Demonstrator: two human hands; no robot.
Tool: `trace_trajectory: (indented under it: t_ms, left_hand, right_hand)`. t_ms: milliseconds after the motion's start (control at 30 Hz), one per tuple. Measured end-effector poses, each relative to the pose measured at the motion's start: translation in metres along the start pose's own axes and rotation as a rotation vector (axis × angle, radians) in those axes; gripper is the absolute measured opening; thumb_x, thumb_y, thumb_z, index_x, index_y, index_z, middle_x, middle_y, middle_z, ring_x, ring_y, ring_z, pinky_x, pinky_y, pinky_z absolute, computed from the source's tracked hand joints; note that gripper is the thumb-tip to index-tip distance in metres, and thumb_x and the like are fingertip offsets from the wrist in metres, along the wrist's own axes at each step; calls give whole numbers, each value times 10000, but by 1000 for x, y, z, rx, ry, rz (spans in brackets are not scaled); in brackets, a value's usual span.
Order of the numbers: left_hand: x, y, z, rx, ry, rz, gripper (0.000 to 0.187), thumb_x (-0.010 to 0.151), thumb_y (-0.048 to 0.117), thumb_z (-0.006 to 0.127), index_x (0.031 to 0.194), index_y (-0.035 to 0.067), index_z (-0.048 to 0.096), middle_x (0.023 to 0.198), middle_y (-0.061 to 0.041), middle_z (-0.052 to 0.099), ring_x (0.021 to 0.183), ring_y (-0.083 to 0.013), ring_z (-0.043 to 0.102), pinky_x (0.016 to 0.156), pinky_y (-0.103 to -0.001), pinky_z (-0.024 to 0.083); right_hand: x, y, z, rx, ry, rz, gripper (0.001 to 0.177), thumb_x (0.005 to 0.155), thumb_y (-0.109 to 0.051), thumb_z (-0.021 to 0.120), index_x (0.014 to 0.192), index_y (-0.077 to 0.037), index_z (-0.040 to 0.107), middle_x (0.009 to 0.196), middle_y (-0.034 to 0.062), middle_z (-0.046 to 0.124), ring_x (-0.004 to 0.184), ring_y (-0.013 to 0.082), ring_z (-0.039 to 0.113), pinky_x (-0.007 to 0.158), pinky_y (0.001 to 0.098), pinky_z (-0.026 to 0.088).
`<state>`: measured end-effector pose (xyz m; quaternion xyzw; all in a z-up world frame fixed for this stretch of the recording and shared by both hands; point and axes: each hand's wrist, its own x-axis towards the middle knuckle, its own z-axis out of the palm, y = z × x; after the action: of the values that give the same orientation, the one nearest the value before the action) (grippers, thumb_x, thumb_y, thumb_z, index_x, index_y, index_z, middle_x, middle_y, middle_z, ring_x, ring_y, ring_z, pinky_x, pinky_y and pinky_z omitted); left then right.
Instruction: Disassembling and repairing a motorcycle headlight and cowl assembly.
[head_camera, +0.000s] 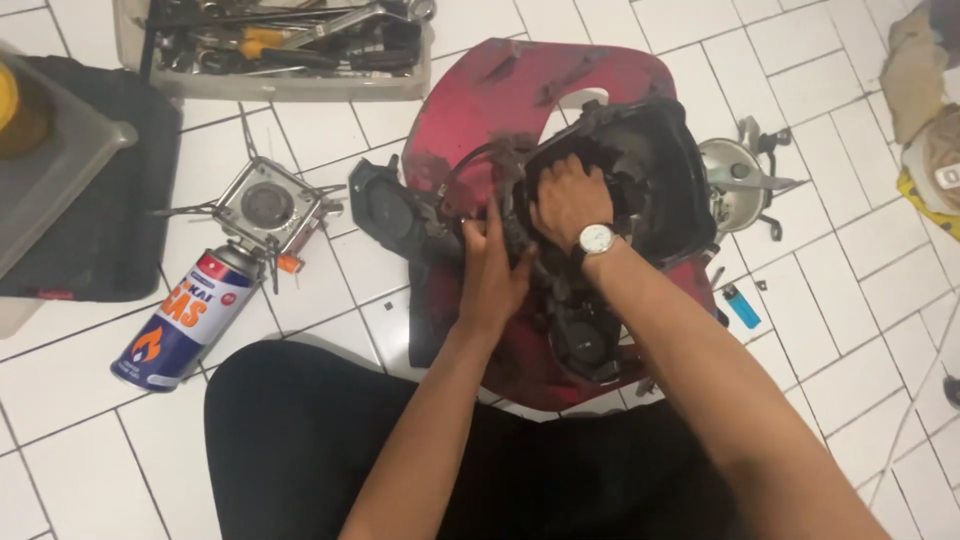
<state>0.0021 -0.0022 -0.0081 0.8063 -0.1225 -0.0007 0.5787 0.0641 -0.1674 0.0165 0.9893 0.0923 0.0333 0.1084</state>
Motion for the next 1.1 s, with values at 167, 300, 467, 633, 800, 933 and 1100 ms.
trace_trajectory:
  t_ms: [167, 300, 467, 633, 800, 933, 1100]
  left_hand:
    - [4, -1, 1, 1, 25, 34, 936, 920, 184, 772, 1601, -28, 167, 1331, -390, 374, 1200, -545, 486, 1030, -505, 432]
    - [2, 2, 1, -38, -13, -25, 951, 880, 178, 732, 1612, -21, 159, 1294, -354, 420, 1195, -515, 520, 1024, -497, 446]
    - [6, 4, -6, 21, -1, -18, 949, 899, 167, 781, 1598, -26, 169, 1308, -367, 401, 1202, -537, 498, 1022, -499, 439]
    - [6, 5, 0, 0, -19, -24, 975, 919, 161, 780, 1615, -36, 127, 1263, -332, 418, 1179, -514, 517, 1014, -489, 452]
    - [0, 3, -4, 35, -6, -4, 1020, 845, 195, 789, 1608, -29, 150, 1299, -323, 426, 1199, -507, 511, 1002, -490, 464]
    - [-15, 42, -8, 42, 89, 164, 951, 873, 263, 810, 1562, -37, 226, 1367, -357, 398, 1250, -527, 468, 1031, -493, 442]
    - [-36, 82, 24, -113, 118, 37, 418, 1118, 321, 499, 1470, 100, 539, 1484, -173, 553, 1432, -333, 576, 1232, -400, 464]
  right_hand:
    - [14, 20, -17, 138, -124, -2, 302, 835, -299, 678, 1017, -65, 738, 1011, 160, 734, 1028, 332, 669, 906, 556, 484]
    - [13, 38, -12, 430, -119, -58, 394, 764, -307, 733, 1068, -56, 747, 997, 203, 727, 950, 395, 668, 874, 533, 484]
    - [12, 26, 1, 261, -31, -168, 359, 817, -280, 732, 1057, -13, 726, 970, 217, 728, 971, 405, 689, 925, 493, 527]
    - [21, 46, -35, 424, -177, -39, 363, 831, -236, 707, 1117, -15, 735, 1010, 254, 722, 1017, 431, 668, 930, 511, 522]
    - [7, 110, 2, 1080, 80, 138, 484, 1038, -389, 492, 1201, 3, 724, 1282, 166, 714, 1214, 293, 668, 1083, 415, 491]
    - [-37, 73, -91, 2423, 196, 400, 499, 1033, -455, 537, 1319, -66, 663, 1276, 121, 688, 1182, 285, 666, 1091, 446, 543]
    - [-44, 44, -122, 2736, 351, 444, 487, 943, -377, 562, 1297, -54, 652, 1267, 127, 715, 1143, 297, 689, 1049, 433, 558]
